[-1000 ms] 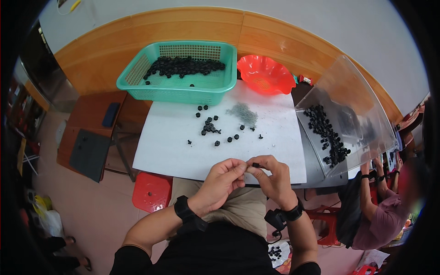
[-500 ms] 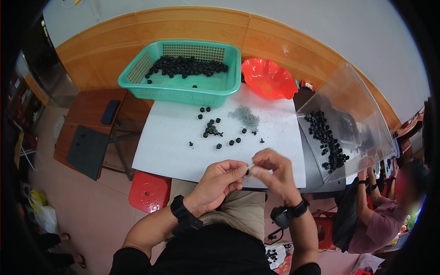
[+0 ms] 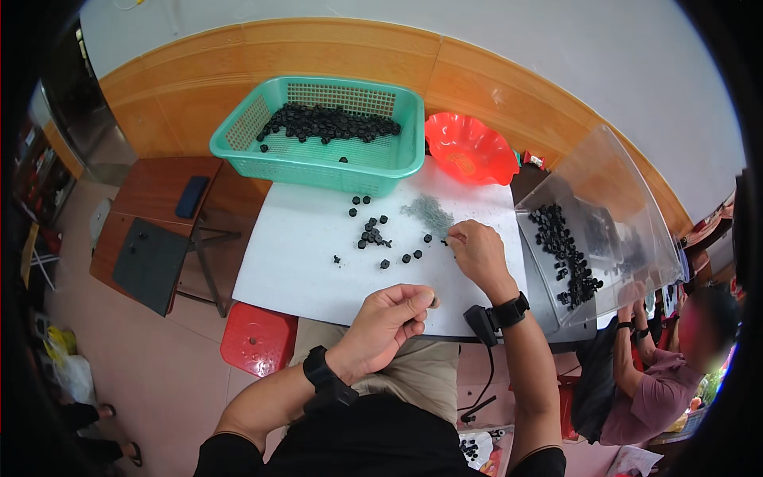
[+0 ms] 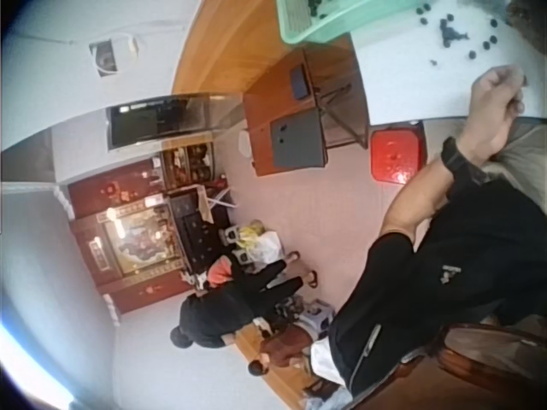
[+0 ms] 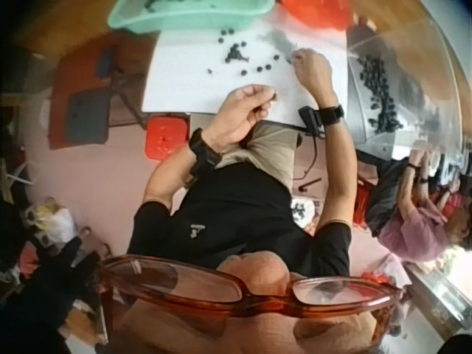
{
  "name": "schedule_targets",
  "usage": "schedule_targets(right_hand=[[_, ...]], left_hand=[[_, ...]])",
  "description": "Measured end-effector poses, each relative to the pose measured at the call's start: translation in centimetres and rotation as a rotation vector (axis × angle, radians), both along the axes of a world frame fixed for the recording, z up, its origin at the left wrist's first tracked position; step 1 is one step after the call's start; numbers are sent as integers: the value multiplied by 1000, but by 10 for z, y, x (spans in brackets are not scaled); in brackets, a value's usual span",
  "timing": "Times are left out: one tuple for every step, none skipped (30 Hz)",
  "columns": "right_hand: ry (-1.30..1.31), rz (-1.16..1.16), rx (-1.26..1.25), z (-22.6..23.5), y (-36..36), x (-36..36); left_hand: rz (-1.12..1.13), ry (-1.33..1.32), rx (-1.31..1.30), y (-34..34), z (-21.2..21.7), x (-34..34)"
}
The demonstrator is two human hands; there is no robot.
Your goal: Assembling small black rubber or plastic components by hand at a manufacturing workstation.
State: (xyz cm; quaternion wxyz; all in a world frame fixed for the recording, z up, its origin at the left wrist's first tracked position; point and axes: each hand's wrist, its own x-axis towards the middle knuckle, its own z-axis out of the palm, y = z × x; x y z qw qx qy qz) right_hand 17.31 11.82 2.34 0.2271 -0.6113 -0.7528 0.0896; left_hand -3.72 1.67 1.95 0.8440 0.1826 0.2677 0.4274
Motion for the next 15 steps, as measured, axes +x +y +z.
schedule_targets(right_hand=[[22,4,-6,-1,1,0],[45,7,-13,-1,2,0],[44,7,-13,-2,3,1],[81,20,1,-4,4,2],[118,33,15,-5,5,3],[117,32,15,-6,6,4],[122,32,4,-7,6,5],[127,32,-6,-7,7,6],[127,33,-5,-5,6,6],[144,12,-48,-3,6,7],[160,-8,-90,-2,5,7],[161,-7,-88,-3,4,9],[205,9,-72,-5,3,11],[250,25,-56,-5,3,12],[252,25,-58,-4,3,12]], left_hand=[[-2,2,2,0,-1,0],[-5,3,5,0,-1,0],[-5,2,4,0,-2,-1],[-6,2,4,1,-3,-1],[-7,1,5,1,-3,-1],[-9,0,5,1,-4,-1],[-12,7,6,2,-6,0],[-15,14,8,2,-7,0],[-15,13,9,2,-8,0],[-17,18,6,2,-8,0],[-20,22,4,2,-9,1],[-19,23,6,1,-9,1],[-15,23,8,1,-8,1],[-11,22,11,0,-8,1],[-10,24,9,1,-8,1]])
